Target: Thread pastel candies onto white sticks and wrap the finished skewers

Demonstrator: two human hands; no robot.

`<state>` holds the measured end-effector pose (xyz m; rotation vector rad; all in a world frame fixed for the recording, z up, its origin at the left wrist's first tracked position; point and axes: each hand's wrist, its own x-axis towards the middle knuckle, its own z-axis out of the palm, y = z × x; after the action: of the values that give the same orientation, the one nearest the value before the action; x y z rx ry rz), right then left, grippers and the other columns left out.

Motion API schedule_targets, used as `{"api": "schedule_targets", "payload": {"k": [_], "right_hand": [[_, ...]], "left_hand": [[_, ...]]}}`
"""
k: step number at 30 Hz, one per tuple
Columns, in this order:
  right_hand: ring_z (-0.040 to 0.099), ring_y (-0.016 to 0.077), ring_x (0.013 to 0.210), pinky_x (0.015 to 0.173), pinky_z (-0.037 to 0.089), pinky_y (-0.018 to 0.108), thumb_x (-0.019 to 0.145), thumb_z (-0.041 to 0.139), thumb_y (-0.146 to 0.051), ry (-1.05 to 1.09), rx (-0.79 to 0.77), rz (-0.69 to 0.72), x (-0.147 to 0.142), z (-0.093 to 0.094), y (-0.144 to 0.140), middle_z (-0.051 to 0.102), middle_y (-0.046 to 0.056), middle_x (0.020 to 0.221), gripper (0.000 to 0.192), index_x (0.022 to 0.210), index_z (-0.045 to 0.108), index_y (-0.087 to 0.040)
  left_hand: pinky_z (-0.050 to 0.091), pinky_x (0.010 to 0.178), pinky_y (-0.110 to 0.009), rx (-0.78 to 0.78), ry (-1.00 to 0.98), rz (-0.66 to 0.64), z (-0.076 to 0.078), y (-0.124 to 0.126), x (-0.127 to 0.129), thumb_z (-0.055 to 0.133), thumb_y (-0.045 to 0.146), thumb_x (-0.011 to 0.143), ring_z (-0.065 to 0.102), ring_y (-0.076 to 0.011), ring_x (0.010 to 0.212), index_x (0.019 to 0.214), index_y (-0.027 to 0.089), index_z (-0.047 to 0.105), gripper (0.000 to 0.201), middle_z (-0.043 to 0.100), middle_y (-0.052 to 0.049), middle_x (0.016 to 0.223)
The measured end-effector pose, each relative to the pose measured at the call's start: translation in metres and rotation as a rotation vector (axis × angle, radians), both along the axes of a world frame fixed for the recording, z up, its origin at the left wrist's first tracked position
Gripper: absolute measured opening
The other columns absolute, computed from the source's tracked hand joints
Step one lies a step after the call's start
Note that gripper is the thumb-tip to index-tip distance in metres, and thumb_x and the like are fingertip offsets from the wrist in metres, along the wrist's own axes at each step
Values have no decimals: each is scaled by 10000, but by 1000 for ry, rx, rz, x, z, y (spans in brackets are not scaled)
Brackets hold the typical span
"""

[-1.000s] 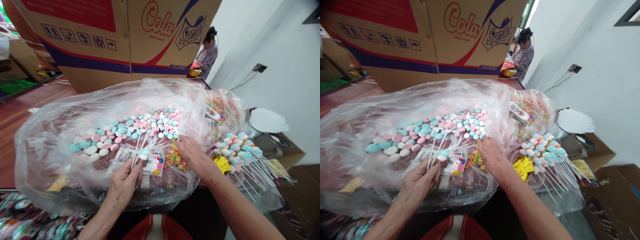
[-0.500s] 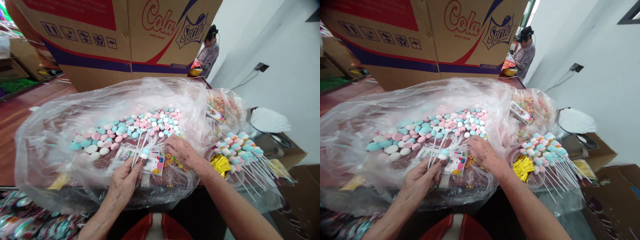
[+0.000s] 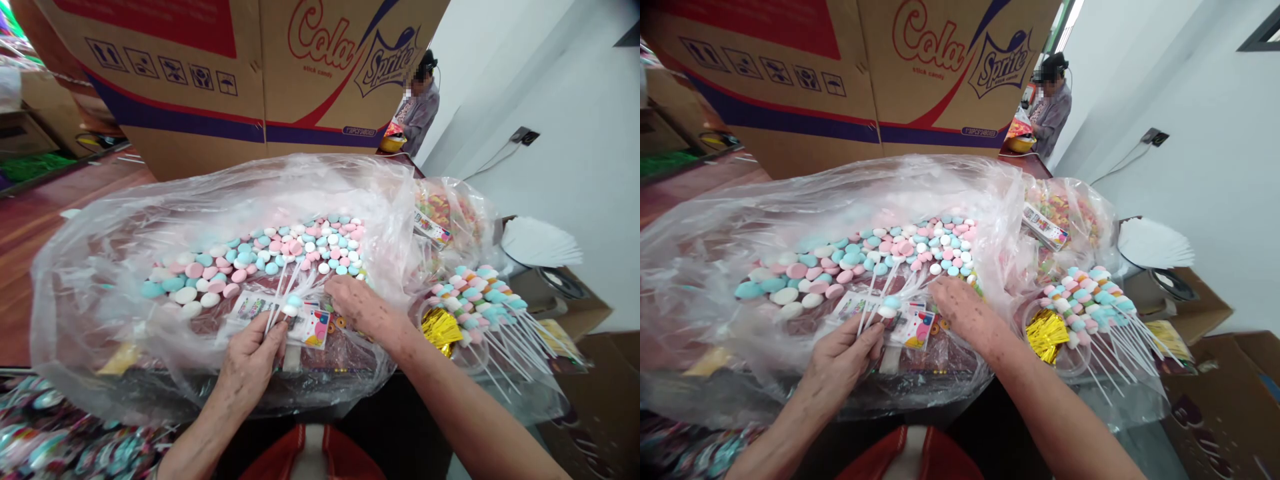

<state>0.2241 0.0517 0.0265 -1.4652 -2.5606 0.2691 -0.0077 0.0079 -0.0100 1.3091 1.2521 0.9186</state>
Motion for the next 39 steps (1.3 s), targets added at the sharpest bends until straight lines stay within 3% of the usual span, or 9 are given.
{"api": "schedule_targets", "payload": {"k": [4,8,14,19,25,31,35,39], "right_hand": [[614,197,947,853,481,297,866,491,-10,50,15,4,0,6,5,680,79,1015,233,925,625,-190],[606,173,850,809,482,303,897,472,-115,352,-59,-171,10,16,14,673,37,887,182,858,631,-193],[619,122,640,600,486,240,791,636,-334,1233,-523,-399,11,31,8,686,-2,764,169,879,646,-190],[660,130,648,604,524,243,670,759,-327,1416,-644,-438,7,32,5,701,5,743,240,842,671,-186],[664,142,661,671,542,286,771,627,-295,1236,-549,-422,10,24,9,705,3,742,161,869,694,-186],[641,172,890,855,489,313,901,495,-144,563,-95,-230,8,13,6,707,34,923,206,919,694,-191],[609,190,952,870,471,307,948,472,-90,180,-24,-61,0,6,2,688,83,1007,208,940,666,-164],[593,212,937,867,456,316,938,529,-95,-81,11,-12,-6,4,0,677,90,977,149,890,655,-156]], "left_hand": [[183,375,-224,-3,9,2,2,0,1,532,445,956,290,-93,387,663,219,535,370,389,81,463],[201,380,-219,7,4,3,7,-1,2,538,450,947,300,-93,394,647,219,525,379,389,78,469],[232,370,-218,26,33,36,19,1,5,578,461,891,339,-110,397,599,224,531,379,422,59,438],[230,363,-212,39,29,57,22,1,6,587,463,868,363,-112,406,579,225,533,379,449,46,446],[246,374,-217,35,22,29,14,1,3,589,420,889,351,-101,400,621,217,557,338,480,50,485],[189,371,-223,14,21,9,7,0,2,546,447,938,294,-88,378,650,218,535,368,379,85,452],[197,370,-220,18,15,0,8,0,2,538,434,941,294,-87,377,648,217,532,364,383,85,453],[216,381,-215,9,26,-1,12,0,2,535,423,933,305,-91,392,642,216,527,358,393,83,458]]}}
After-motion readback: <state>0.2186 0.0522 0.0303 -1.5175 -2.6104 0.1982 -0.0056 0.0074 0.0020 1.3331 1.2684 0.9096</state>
